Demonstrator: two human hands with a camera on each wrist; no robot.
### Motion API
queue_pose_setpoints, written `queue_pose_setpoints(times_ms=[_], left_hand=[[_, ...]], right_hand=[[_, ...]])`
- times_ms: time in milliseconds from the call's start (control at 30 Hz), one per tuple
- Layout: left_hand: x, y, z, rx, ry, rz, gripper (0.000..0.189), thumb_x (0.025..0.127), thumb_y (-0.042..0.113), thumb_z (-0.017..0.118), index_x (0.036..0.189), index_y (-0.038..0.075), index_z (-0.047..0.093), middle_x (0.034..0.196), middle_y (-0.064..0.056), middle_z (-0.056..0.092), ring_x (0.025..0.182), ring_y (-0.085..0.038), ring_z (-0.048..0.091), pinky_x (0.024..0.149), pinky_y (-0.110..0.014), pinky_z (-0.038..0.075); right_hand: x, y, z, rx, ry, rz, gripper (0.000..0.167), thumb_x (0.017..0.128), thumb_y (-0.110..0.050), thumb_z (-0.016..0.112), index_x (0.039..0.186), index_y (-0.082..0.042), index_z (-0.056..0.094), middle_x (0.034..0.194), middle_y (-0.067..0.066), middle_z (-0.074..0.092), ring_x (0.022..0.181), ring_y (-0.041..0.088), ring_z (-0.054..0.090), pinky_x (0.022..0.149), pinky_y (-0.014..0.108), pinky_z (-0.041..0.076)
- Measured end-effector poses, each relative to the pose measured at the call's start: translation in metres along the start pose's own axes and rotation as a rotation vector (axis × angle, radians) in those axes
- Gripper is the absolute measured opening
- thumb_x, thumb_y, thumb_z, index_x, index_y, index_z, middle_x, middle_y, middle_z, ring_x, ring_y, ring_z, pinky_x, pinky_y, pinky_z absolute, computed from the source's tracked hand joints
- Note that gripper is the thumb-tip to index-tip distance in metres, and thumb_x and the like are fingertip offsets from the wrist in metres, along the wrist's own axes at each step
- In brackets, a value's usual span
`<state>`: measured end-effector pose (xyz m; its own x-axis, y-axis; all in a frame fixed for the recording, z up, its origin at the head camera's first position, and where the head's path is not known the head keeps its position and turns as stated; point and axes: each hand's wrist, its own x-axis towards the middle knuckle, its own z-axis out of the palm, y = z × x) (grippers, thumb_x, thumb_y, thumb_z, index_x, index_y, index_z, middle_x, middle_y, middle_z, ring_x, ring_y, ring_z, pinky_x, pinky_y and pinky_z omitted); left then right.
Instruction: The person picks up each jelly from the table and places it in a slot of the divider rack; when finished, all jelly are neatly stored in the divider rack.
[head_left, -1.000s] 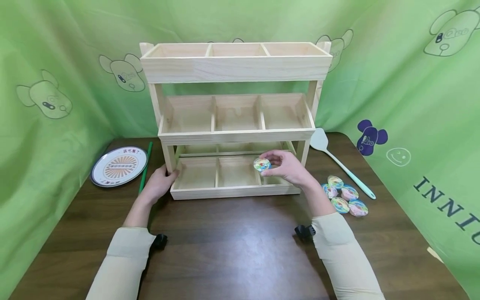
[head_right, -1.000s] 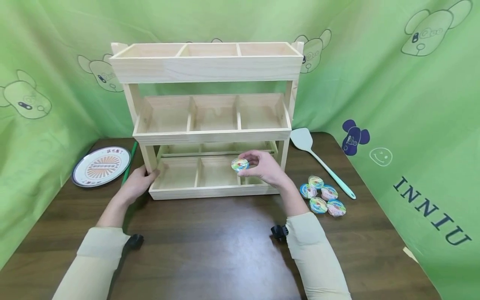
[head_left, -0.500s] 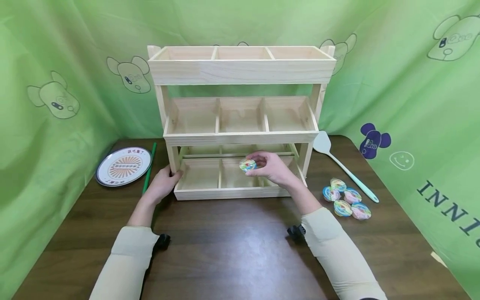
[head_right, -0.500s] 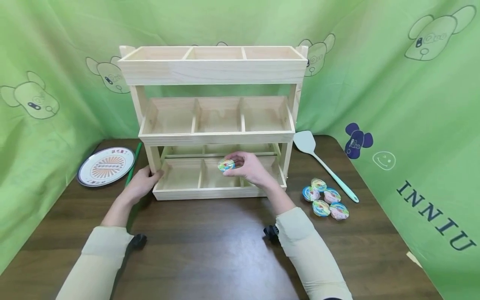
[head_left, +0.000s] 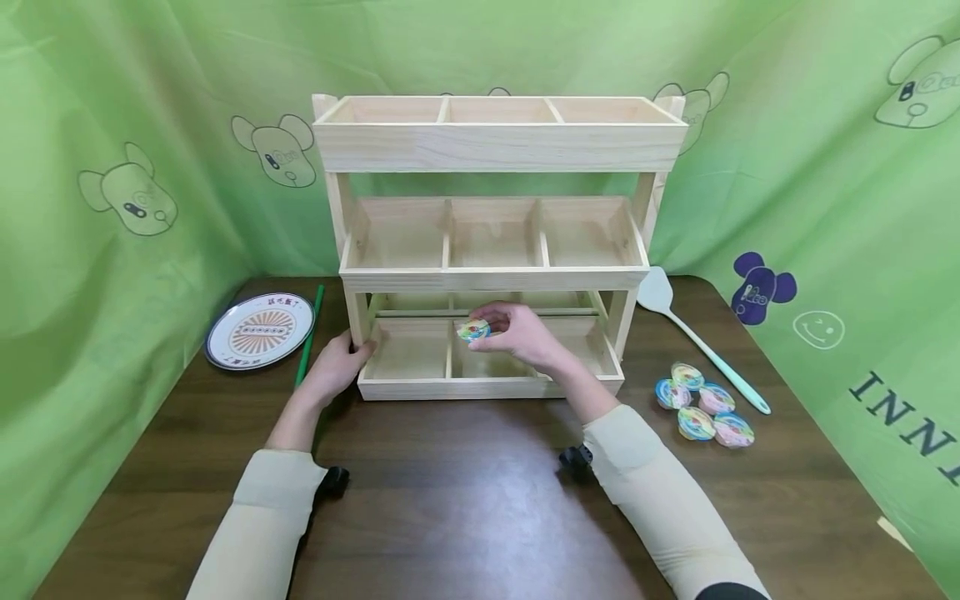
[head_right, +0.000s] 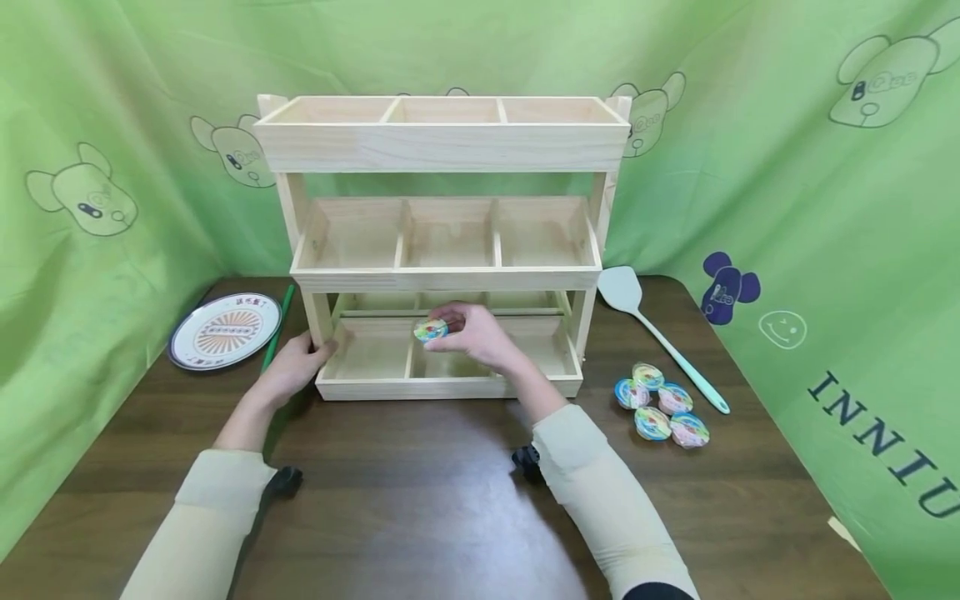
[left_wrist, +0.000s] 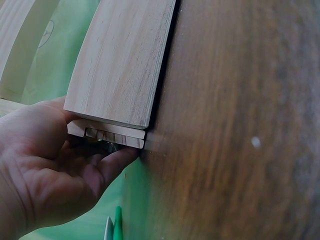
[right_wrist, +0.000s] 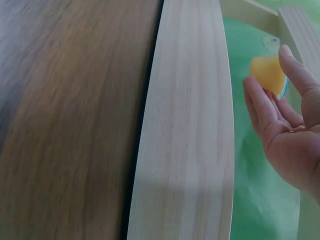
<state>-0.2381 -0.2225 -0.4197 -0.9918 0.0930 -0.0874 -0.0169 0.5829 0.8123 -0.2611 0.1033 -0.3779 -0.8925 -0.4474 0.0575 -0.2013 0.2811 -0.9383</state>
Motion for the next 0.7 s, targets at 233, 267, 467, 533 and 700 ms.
queue_pose_setpoints(times_ms=[233,267,467,533,700], left_hand=[[0.001,0.0,0.001,-0.024,-0.003,0.008,0.061,0.106,0.026,0.048,0.154,-0.008,0.03,0.146,-0.032,0.045,0.132,-0.041,0.048,0.106,-0.055,0.041],[0.0,0.0,0.001,-0.027,-0.004,0.008,0.062,0.106,0.026,0.048,0.154,-0.008,0.029,0.147,-0.032,0.045,0.133,-0.041,0.047,0.106,-0.056,0.04],[0.0,-0.001,0.001,-0.046,-0.006,0.004,0.063,0.106,0.026,0.048,0.155,-0.008,0.027,0.148,-0.033,0.042,0.135,-0.042,0.045,0.108,-0.055,0.038],[0.0,-0.001,0.001,-0.047,-0.003,0.005,0.063,0.106,0.026,0.048,0.155,-0.008,0.027,0.148,-0.033,0.042,0.135,-0.042,0.044,0.108,-0.055,0.038],[0.0,0.0,0.001,-0.046,-0.001,0.001,0.063,0.106,0.027,0.049,0.154,-0.009,0.028,0.148,-0.033,0.043,0.135,-0.042,0.044,0.108,-0.055,0.039]], right_hand=[[0.01,-0.006,0.013,-0.037,-0.017,-0.012,0.052,0.081,-0.01,0.085,0.128,0.0,0.065,0.111,0.011,0.07,0.097,0.023,0.067,0.083,0.031,0.055],[0.011,-0.007,0.014,-0.034,-0.019,-0.008,0.052,0.081,-0.011,0.085,0.127,-0.001,0.065,0.111,0.011,0.07,0.097,0.023,0.067,0.083,0.032,0.055],[0.017,-0.011,0.02,-0.027,-0.031,0.002,0.05,0.082,-0.013,0.085,0.127,-0.005,0.066,0.11,0.008,0.071,0.1,0.022,0.067,0.087,0.034,0.054],[0.021,-0.011,0.022,-0.045,-0.034,-0.002,0.051,0.082,-0.015,0.085,0.128,-0.005,0.066,0.11,0.007,0.072,0.101,0.02,0.067,0.088,0.033,0.053],[0.028,-0.016,0.027,-0.069,-0.039,-0.012,0.047,0.081,-0.015,0.085,0.124,-0.007,0.068,0.11,0.005,0.072,0.1,0.018,0.067,0.086,0.031,0.054]])
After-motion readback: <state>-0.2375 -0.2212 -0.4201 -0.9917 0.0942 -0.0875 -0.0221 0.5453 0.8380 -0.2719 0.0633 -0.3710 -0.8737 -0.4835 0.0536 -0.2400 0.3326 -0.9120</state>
